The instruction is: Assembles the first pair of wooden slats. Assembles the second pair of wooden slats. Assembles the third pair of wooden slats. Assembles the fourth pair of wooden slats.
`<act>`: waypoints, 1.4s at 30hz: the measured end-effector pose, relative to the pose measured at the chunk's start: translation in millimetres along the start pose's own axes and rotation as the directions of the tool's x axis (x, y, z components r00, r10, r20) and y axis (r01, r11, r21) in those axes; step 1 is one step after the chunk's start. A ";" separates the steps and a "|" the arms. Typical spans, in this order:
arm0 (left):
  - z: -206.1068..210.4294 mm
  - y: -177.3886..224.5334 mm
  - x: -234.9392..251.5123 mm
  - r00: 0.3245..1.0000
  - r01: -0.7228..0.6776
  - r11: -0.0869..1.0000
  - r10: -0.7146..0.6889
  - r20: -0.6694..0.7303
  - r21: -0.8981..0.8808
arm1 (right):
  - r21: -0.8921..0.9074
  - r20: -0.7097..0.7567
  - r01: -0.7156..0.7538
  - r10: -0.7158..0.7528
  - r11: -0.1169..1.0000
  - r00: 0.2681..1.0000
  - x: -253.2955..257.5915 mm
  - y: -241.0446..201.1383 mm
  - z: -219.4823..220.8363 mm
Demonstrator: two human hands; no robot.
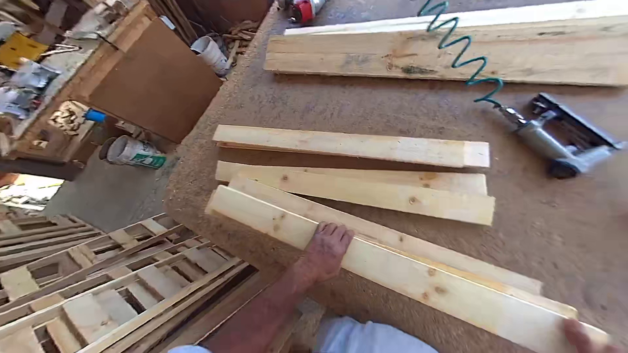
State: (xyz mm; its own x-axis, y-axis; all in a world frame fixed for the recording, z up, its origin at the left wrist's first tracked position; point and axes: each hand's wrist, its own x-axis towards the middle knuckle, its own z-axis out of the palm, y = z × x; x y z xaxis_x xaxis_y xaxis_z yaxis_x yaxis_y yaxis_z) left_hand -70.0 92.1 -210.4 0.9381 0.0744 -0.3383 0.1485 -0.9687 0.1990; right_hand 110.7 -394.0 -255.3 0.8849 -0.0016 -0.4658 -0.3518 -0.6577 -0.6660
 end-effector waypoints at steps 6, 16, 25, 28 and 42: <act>67.9 13.6 -55.4 1.000 -0.003 1.000 0.003 0.002 0.003 | -0.279 -0.085 -0.125 0.105 0.952 0.991 -66.5 23.3 9.9; 87.1 6.5 -89.8 0.988 -0.125 0.988 0.133 -0.083 0.095 | -0.386 -0.093 -0.066 0.032 0.920 0.995 -97.4 59.3 24.8; 109.2 7.6 -113.5 0.979 -0.144 0.988 0.150 -0.134 0.051 | -0.326 -0.097 -0.107 0.080 0.939 0.992 -105.4 67.1 25.4; 106.4 9.8 -117.0 0.984 -0.160 0.987 0.162 -0.071 0.034 | -0.334 -0.083 -0.108 0.085 0.936 0.993 -105.8 70.7 20.4; 138.5 -47.8 -115.5 0.908 -0.181 0.979 0.203 -0.367 0.094 | -0.406 -0.163 -0.111 0.048 0.907 0.986 -117.7 60.8 68.9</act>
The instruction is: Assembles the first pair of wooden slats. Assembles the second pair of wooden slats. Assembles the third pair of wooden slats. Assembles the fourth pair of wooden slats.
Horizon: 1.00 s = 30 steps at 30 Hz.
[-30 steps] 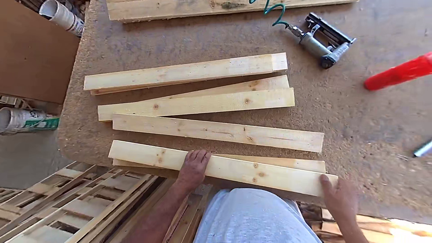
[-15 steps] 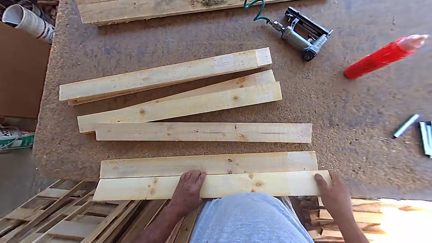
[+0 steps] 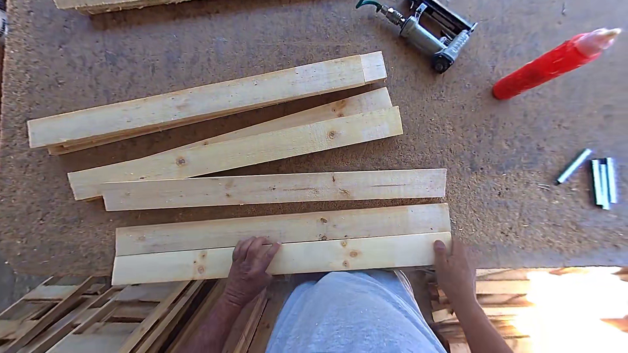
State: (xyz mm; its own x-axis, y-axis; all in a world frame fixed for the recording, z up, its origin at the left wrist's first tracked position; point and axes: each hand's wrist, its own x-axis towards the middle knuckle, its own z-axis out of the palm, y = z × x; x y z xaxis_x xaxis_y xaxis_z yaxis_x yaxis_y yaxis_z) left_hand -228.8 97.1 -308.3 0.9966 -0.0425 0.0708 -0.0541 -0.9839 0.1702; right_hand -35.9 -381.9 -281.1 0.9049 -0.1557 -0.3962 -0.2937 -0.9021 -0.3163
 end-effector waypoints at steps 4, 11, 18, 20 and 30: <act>-1.1 -23.2 19.4 0.996 -0.056 0.994 0.062 0.057 -0.096 | -0.017 -0.075 0.015 -0.016 1.000 0.997 6.6 -14.6 9.9; 13.4 8.5 13.8 0.998 -0.057 0.987 0.058 0.003 -0.150 | 0.000 -0.085 0.000 0.000 1.000 0.996 13.0 -9.8 10.6; 22.7 22.8 14.7 0.998 -0.007 0.995 0.001 -0.058 -0.102 | -0.011 -0.112 0.125 -0.125 0.992 0.986 25.2 5.4 0.1; 23.5 18.0 11.4 0.997 0.030 0.997 -0.035 -0.074 -0.068 | 0.030 -0.084 0.133 -0.131 0.991 0.988 28.6 5.3 0.6; 10.6 20.6 15.3 0.996 0.065 0.994 -0.060 0.064 -0.082 | 0.223 0.104 0.148 -0.174 0.964 0.979 41.2 16.5 -12.6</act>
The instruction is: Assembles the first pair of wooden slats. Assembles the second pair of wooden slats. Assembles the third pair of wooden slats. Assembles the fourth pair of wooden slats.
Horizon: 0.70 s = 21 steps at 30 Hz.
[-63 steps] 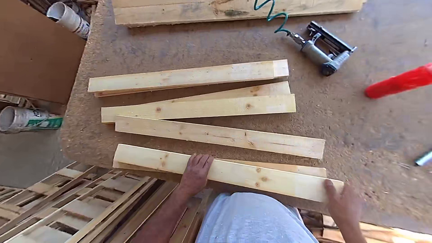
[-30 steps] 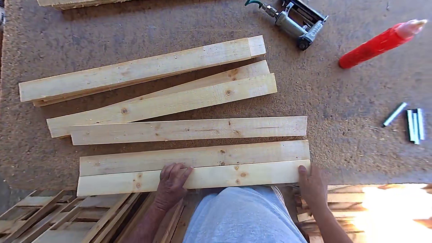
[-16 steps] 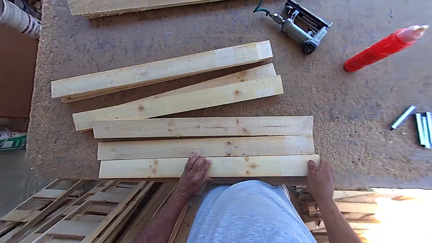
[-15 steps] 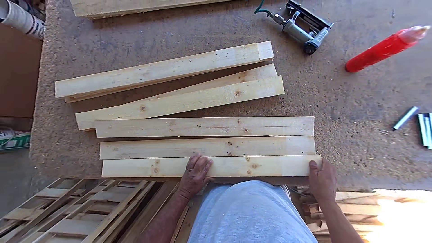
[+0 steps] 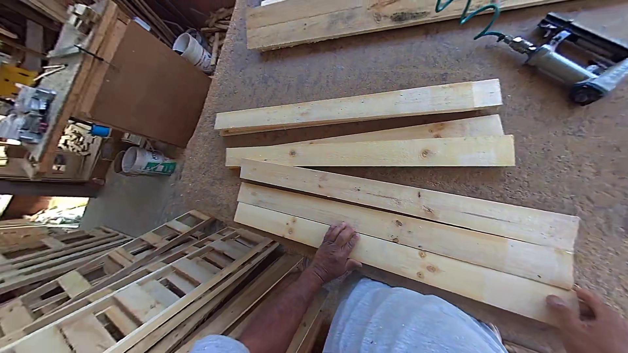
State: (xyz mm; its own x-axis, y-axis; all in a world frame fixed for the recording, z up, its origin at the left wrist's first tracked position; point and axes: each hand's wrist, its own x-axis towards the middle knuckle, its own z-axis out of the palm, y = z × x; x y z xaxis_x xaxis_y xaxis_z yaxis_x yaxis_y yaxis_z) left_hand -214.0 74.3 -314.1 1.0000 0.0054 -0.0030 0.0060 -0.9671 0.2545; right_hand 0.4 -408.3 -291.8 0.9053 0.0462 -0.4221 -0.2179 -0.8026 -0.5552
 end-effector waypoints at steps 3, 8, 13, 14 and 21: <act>-13.0 -5.8 -0.6 0.999 0.032 0.997 -0.030 0.034 -0.073 | -0.035 0.075 0.025 -0.022 0.999 0.997 4.0 -4.7 -1.2; -49.0 -42.0 33.2 0.967 0.256 0.962 -0.252 0.049 -0.100 | -0.082 0.017 -0.097 0.099 0.992 0.995 24.9 -39.1 -18.9; -68.3 -91.7 55.3 0.889 0.356 0.933 -0.355 0.291 0.052 | -0.170 0.023 -0.142 0.148 0.975 0.989 36.0 -54.8 -19.0; -66.8 -92.4 55.3 0.893 0.340 0.939 -0.340 0.295 0.050 | -0.159 0.019 -0.144 0.149 0.977 0.989 34.8 -52.6 -19.4; -53.7 -59.1 54.4 0.880 0.363 0.930 -0.362 0.308 0.055 | -0.015 -0.026 -0.180 0.180 0.984 0.983 22.0 -26.3 -26.5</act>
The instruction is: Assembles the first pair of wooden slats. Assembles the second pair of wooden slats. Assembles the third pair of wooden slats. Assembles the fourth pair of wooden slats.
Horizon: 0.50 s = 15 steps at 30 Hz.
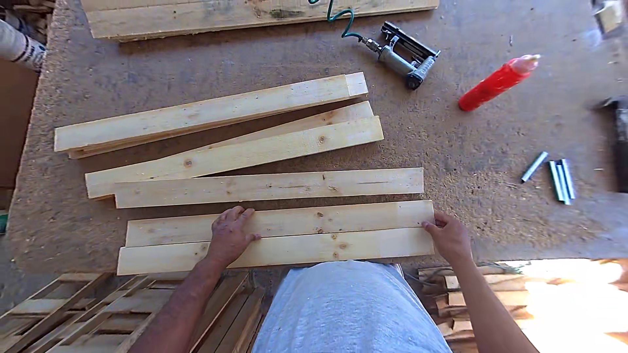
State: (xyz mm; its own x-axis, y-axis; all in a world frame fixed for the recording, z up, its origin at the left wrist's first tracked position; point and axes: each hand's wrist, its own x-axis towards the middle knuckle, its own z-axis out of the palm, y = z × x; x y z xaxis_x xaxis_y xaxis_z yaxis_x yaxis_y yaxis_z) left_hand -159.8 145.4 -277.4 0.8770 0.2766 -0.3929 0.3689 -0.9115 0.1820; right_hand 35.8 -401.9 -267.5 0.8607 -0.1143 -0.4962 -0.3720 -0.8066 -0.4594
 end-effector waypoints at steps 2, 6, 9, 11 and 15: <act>-3.3 2.5 2.6 0.998 -0.027 0.999 0.024 0.057 0.041 | -0.012 -0.001 -0.009 0.009 1.000 1.000 -0.4 0.2 1.5; -18.0 8.4 14.5 0.975 -0.096 0.983 0.062 0.213 0.156 | -0.038 -0.049 -0.080 0.078 0.996 0.996 -0.8 -15.3 9.5; -29.2 12.4 29.9 0.951 -0.176 0.957 0.105 0.292 0.230 | -0.024 -0.066 -0.108 0.107 0.994 0.992 3.1 -15.5 10.3; -39.5 12.9 38.0 0.929 -0.225 0.951 0.145 0.341 0.211 | 0.005 -0.067 -0.096 0.096 0.995 0.993 5.5 -13.8 5.9; -47.5 6.5 20.1 0.938 -0.345 0.930 0.338 0.077 0.122 | 0.002 -0.091 -0.050 0.050 0.999 0.995 10.8 -17.8 -9.1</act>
State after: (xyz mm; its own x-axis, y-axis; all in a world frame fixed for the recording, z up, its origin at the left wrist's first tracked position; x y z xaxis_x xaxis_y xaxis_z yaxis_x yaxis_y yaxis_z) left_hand -125.2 159.5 -241.3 0.9238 -0.0721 -0.3760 0.0028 -0.9809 0.1947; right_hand 54.9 -394.0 -257.9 0.8691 -0.2065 -0.4494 -0.4150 -0.7988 -0.4355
